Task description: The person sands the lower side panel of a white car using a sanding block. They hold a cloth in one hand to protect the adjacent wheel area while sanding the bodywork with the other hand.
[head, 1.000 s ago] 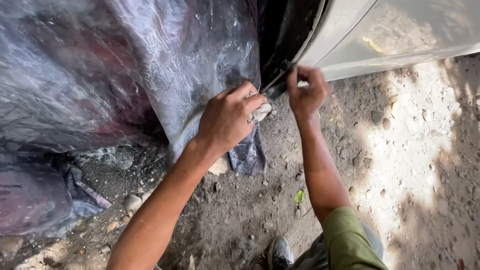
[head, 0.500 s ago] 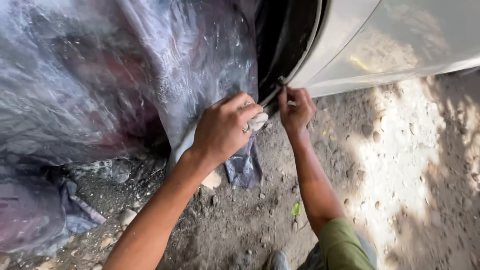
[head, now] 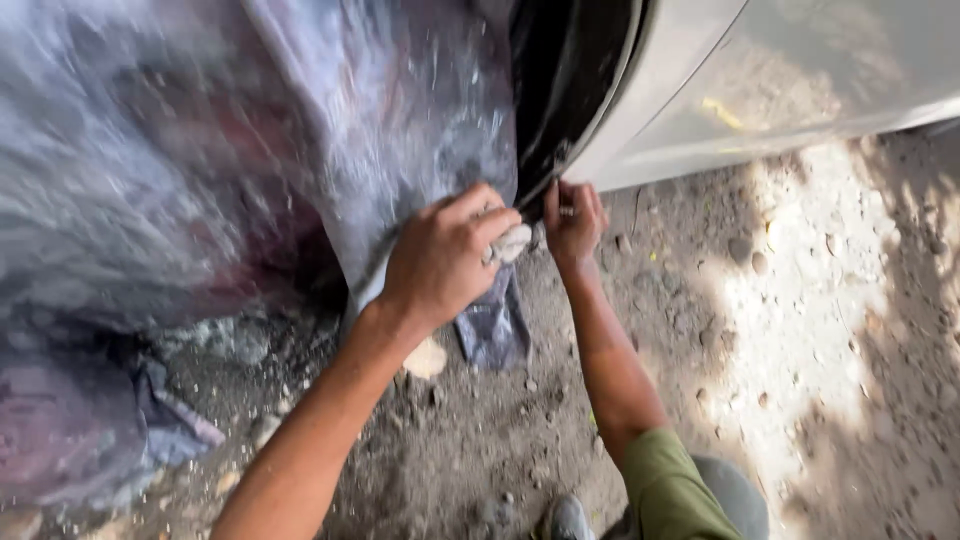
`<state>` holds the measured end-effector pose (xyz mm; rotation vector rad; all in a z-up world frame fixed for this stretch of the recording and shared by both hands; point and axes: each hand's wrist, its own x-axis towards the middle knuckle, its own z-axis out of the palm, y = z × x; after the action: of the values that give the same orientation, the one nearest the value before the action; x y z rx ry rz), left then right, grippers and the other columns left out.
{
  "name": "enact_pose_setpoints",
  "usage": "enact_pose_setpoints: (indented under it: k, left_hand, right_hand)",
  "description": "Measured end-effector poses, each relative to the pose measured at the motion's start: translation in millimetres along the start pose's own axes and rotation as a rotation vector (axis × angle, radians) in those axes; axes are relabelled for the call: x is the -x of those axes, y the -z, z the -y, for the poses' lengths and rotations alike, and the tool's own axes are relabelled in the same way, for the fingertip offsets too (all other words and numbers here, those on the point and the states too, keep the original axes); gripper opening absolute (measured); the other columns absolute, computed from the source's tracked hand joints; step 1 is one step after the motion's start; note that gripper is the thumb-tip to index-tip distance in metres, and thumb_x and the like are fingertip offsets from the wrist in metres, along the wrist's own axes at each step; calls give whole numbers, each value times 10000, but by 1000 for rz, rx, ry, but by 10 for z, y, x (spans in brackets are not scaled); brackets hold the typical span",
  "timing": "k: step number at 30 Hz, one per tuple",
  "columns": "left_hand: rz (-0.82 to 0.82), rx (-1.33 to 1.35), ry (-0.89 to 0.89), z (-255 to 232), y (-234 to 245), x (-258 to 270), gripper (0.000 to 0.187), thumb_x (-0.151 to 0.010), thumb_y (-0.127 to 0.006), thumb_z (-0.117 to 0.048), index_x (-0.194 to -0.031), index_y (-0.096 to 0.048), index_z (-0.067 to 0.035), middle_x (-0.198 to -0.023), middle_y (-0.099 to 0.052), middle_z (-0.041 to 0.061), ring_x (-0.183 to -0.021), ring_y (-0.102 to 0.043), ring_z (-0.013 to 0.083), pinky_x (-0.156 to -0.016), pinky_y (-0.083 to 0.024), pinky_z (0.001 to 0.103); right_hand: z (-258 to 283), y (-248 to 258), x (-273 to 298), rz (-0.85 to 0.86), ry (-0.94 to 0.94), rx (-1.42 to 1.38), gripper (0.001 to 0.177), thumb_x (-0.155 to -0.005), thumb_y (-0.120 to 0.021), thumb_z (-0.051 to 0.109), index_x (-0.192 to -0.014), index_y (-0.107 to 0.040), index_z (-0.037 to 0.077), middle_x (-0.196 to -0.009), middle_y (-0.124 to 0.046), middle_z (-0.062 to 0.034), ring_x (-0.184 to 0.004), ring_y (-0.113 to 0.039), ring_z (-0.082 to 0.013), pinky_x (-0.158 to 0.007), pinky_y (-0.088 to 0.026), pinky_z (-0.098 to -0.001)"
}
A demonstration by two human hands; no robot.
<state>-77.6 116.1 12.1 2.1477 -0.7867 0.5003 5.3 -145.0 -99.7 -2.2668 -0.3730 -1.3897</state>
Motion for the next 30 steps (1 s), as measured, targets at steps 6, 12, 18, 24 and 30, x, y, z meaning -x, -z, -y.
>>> enact_pose_setpoints:
  k: [6, 12, 18, 24, 30]
  left_hand:
    - [-16, 41, 0, 69, 0, -49, 287, -795, -798, -14, -1074, -757, -68, -1050, -708, 52, -854, -730, 220, -726, -626, 322]
    - [-16, 100, 16, 90, -12, -166, 233, -826, -800, -67, -1054, -754, -64, -1021, -697, 60, -850, -727, 231, -728, -616, 355]
    - [-16, 61, -31, 32, -117, -151, 282, -773, -792, -58, -1051, -757, -87, -1000, -686, 54, -891, -715, 238, -747, -619, 354]
    - [19, 87, -1, -26, -81, -67, 225, -830, -800, -56, -1048, -764, -98, -1000, -690, 52, -866, -710, 225, -689, -608, 353]
    - [163, 126, 177, -94, 100, -179, 385, -770, -839, -384, -984, -759, -74, -941, -683, 86, -793, -721, 244, -675, -599, 396]
  right_hand:
    - [274, 10, -29, 73, -197, -66, 73, -965, -781, 44, -964, -717, 10, -860, -701, -108, -707, -729, -183, -626, -567, -301]
    - [70, 29, -205, 22, -64, -49, 94, -944, -784, 15, -897, -703, 5, -822, -703, -90, -687, -696, -155, -640, -562, -274]
    - [14, 25, -172, -31, -34, -88, 131, -950, -773, -2, -893, -656, -13, -833, -673, -114, -679, -661, -189, -636, -543, -312]
    - [177, 105, -284, -69, 65, -5, 121, -976, -749, -8, -907, -654, 21, -884, -681, -101, -749, -673, -238, -699, -530, -334]
    - [97, 342, -315, 58, -43, -19, 79, -956, -751, 6, -902, -694, 1, -847, -685, -82, -737, -657, -178, -679, -549, -306]
